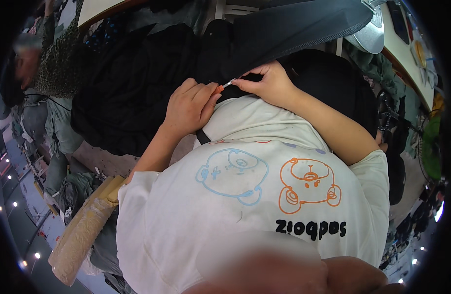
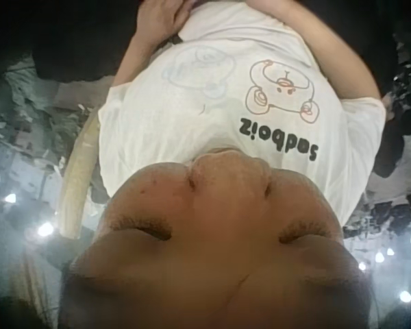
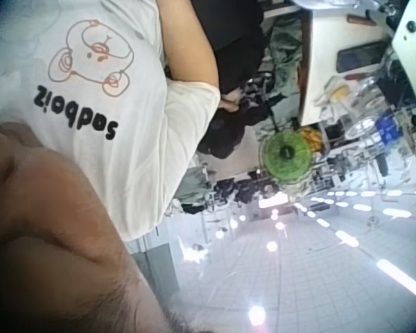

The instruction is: Using a seam ripper to remove thread or stitches from black fabric pieces at a sewing workstation.

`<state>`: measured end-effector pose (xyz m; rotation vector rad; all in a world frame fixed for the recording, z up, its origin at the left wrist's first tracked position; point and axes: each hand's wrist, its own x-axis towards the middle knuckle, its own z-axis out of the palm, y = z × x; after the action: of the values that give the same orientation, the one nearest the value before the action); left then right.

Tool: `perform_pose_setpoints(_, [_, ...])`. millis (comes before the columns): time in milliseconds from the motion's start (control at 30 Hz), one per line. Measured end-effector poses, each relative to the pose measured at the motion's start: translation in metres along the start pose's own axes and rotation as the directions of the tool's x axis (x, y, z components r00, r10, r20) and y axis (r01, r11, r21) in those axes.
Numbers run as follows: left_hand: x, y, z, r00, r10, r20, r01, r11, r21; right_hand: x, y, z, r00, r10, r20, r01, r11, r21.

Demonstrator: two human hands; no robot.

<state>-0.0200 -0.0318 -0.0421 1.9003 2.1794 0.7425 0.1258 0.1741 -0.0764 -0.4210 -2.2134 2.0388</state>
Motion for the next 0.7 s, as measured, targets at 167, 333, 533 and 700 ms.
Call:
perform_pose_setpoints(167, [0.008,0.004,0.016,0.999,-0.038,-0.013,0.038,0.999,0.004,0.0,0.013,-0.009,0.999,-0.037,-0.014,0.038,0.999,0.028])
perform_pose_setpoints(333, [0.009,0.002,0.022,0.999,-0.043,-0.019,0.042,0.999,-0.033,0.0,0.016,-0.008,1.0,-0.017,-0.013,0.017,0.998,0.067])
perform_pose_setpoints(533, [0.002,-0.003,0.018,0.998,-0.067,0.019,0.068,0.996,-0.052,-0.001,0.007,-0.005,1.0,0.01,-0.007,-0.01,0.998,0.068])
perform_pose_setpoints(700, [0.004,-0.001,0.022,0.998,-0.05,-0.03,0.047,0.995,-0.093,-0.001,0.003,-0.004,1.0,0.023,-0.011,-0.021,0.993,0.115])
